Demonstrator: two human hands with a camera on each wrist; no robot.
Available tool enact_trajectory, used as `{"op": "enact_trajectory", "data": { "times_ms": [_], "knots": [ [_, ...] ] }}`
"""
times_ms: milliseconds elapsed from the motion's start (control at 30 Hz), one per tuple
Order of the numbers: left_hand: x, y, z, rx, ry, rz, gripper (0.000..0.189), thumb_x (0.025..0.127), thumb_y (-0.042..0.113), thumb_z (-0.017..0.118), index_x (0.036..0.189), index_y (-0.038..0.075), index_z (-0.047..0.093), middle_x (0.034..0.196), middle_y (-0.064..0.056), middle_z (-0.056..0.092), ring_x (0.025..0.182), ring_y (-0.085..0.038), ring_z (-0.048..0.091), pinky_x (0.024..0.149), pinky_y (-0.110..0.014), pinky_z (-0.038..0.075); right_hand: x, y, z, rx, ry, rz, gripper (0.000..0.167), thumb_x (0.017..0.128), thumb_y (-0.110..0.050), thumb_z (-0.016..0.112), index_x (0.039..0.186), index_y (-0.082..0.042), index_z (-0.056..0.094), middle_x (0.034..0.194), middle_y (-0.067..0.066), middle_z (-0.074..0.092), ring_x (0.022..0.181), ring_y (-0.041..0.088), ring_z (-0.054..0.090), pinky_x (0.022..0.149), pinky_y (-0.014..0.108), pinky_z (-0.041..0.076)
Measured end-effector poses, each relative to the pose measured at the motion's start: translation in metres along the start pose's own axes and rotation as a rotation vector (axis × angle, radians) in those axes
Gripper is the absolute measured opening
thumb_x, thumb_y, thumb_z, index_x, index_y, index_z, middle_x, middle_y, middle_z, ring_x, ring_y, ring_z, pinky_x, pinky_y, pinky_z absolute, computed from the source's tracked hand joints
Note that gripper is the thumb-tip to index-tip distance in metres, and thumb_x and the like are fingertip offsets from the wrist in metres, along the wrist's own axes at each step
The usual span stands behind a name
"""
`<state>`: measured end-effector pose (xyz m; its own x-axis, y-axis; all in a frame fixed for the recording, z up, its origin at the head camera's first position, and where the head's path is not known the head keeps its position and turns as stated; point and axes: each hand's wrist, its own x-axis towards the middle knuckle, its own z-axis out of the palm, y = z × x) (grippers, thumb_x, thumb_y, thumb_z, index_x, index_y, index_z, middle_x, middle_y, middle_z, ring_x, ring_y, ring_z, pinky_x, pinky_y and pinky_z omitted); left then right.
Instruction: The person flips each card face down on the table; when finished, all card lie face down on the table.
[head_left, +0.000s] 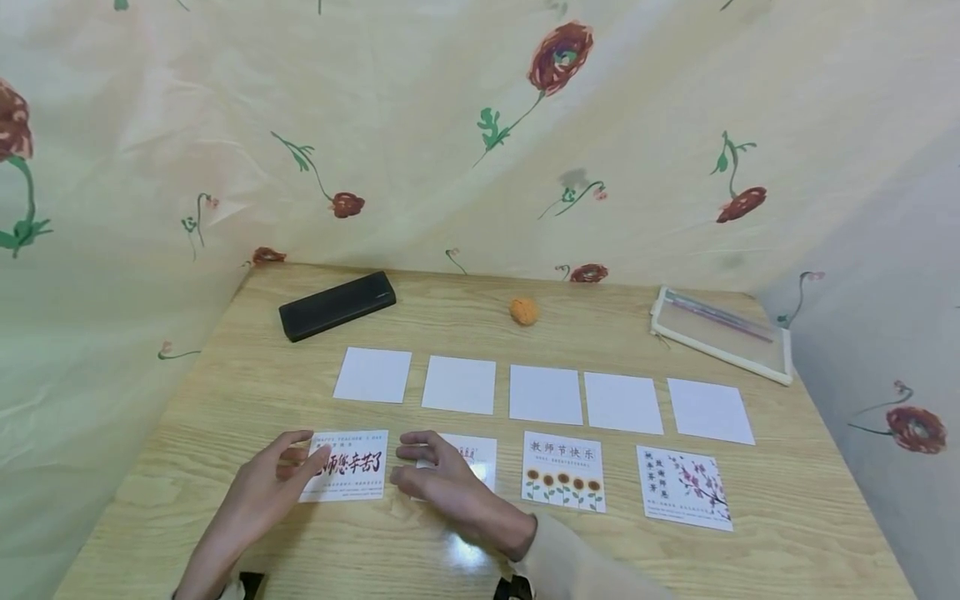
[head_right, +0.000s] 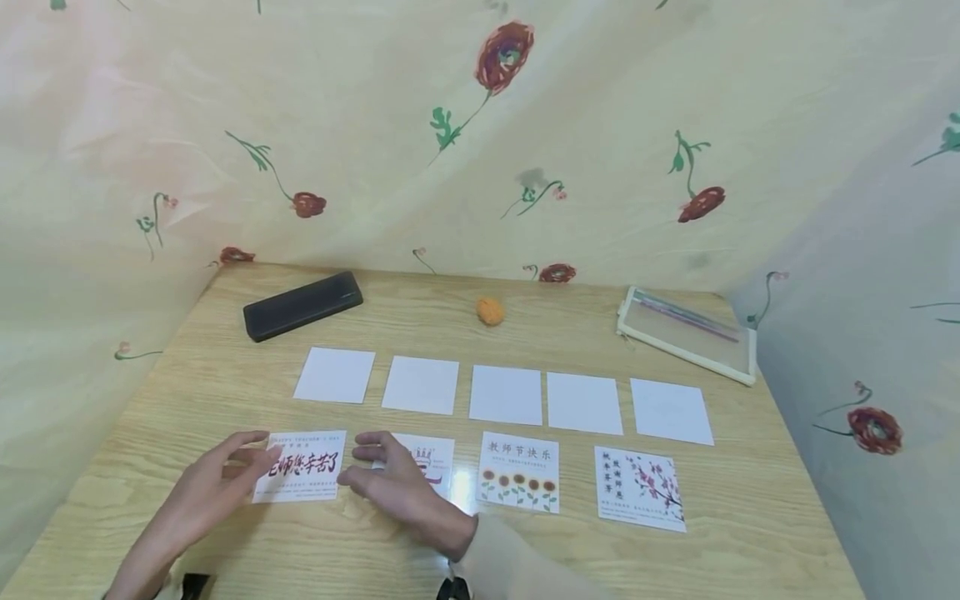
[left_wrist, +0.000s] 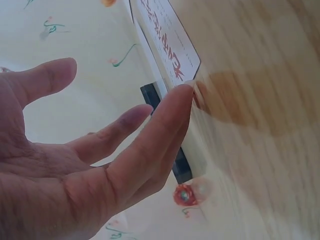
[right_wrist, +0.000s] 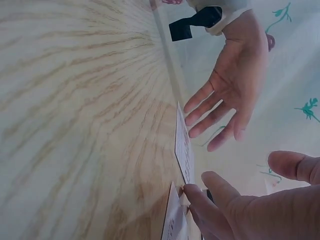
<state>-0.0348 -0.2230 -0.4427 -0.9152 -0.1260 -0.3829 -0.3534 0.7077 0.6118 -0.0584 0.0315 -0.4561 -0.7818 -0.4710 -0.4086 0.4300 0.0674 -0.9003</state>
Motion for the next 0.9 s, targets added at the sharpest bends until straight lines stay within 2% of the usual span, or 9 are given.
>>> {"op": "enact_trajectory", "data": {
  "times_ms": [200, 400, 600, 733, 900],
  "knots": [
    [-0.001, 0.0, 0.004, -0.051, -0.019, -0.014, 0.073, 0.101, 0.058, 0.06, 0.154, 0.009, 0.046, 0.142, -0.027, 0.061, 0.127, -0.047, 0.063, 0.097, -0.055, 0.058, 0.001, 0.002, 0.004, -0.009, 0.021, 0.004, 0.062, 0.091, -0.017, 0.071, 0.147, -0.004, 0.047, 0.146, 0.017, 0.057, 0.127, 0.029, 0.062, 0.109, 0.045, 0.054],
    [-0.002, 0.004, 0.005, -0.043, -0.028, -0.001, 0.076, 0.099, 0.061, 0.062, 0.154, 0.011, 0.047, 0.145, -0.026, 0.059, 0.128, -0.045, 0.063, 0.096, -0.052, 0.059, 0.002, 0.002, 0.008, 0.1, 0.035, 0.013, 0.061, 0.093, -0.008, 0.068, 0.147, 0.003, 0.043, 0.147, 0.022, 0.054, 0.125, 0.031, 0.064, 0.103, 0.041, 0.059],
    [-0.005, 0.008, 0.009, -0.028, -0.003, 0.064, 0.071, 0.099, 0.057, 0.065, 0.15, 0.009, 0.052, 0.142, -0.026, 0.062, 0.123, -0.041, 0.068, 0.098, -0.054, 0.058, 0.003, 0.001, 0.005, 0.142, 0.069, 0.044, 0.059, 0.093, -0.005, 0.068, 0.147, 0.003, 0.045, 0.145, 0.021, 0.055, 0.117, 0.027, 0.066, 0.096, 0.037, 0.062],
    [-0.006, 0.012, 0.013, -0.01, 0.014, 0.111, 0.069, 0.099, 0.054, 0.066, 0.149, 0.008, 0.054, 0.142, -0.03, 0.061, 0.123, -0.043, 0.067, 0.1, -0.056, 0.057, 0.005, 0.002, 0.003, 0.143, 0.081, 0.027, 0.057, 0.094, -0.004, 0.065, 0.147, 0.004, 0.044, 0.144, 0.022, 0.055, 0.112, 0.026, 0.068, 0.095, 0.036, 0.062],
    [-0.011, 0.019, 0.017, 0.043, 0.02, 0.126, 0.069, 0.1, 0.055, 0.063, 0.15, 0.008, 0.053, 0.145, -0.03, 0.059, 0.13, -0.046, 0.062, 0.104, -0.062, 0.053, 0.008, 0.002, 0.002, 0.148, 0.062, 0.006, 0.056, 0.095, -0.002, 0.063, 0.147, 0.004, 0.045, 0.136, 0.022, 0.061, 0.105, 0.022, 0.07, 0.092, 0.034, 0.063]
  ]
}}
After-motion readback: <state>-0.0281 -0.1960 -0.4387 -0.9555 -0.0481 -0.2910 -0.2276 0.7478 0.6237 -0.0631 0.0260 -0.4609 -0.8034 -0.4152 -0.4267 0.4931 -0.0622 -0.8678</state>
